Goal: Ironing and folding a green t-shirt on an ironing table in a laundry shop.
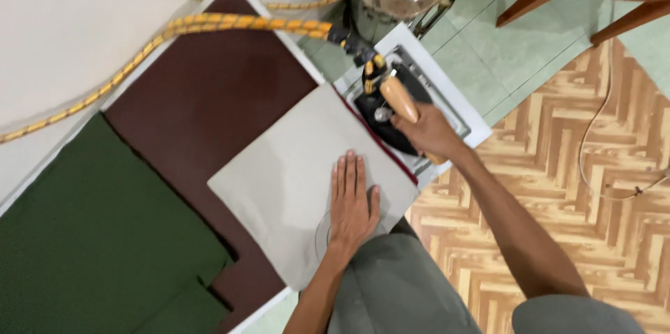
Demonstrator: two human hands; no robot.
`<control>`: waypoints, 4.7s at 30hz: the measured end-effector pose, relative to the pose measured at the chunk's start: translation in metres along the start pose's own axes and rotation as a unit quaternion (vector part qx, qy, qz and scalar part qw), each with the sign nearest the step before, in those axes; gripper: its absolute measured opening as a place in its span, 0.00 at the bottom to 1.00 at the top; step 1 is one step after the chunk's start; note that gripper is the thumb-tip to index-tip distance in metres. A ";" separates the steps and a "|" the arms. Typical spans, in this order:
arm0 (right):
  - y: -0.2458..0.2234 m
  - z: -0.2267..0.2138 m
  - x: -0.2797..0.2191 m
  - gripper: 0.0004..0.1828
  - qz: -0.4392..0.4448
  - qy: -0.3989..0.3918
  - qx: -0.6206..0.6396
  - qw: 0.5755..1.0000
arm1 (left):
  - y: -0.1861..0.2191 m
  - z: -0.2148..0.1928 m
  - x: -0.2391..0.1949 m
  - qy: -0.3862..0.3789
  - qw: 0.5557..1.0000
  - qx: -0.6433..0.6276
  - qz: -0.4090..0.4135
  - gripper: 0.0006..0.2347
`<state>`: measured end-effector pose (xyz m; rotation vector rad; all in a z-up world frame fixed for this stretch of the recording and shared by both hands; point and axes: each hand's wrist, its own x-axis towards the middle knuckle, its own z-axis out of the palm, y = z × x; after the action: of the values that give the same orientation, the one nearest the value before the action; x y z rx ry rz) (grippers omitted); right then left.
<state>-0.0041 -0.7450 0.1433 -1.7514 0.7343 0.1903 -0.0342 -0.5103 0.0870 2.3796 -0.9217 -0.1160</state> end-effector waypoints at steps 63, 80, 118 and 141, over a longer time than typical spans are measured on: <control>-0.026 0.402 -0.144 0.35 -0.355 -0.122 -0.345 0.860 | -0.233 -0.141 -0.224 0.145 0.971 0.099 -0.164 0.27; 0.059 0.530 -0.179 0.31 -0.514 -0.156 -0.521 0.663 | -0.311 -0.147 -0.359 0.166 0.935 0.127 -0.286 0.24; 0.072 0.680 -0.233 0.28 -0.527 -0.015 -0.512 0.678 | -0.463 -0.243 -0.535 0.240 0.903 0.110 -0.339 0.27; -0.109 0.970 -0.145 0.28 -0.603 -0.378 -0.459 0.531 | -0.545 -0.289 -0.534 0.369 0.710 0.122 -0.587 0.31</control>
<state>0.1767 0.2130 -0.0063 -2.3874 -1.5696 0.3536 -0.0366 0.2959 -0.0362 2.4831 1.0623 0.4759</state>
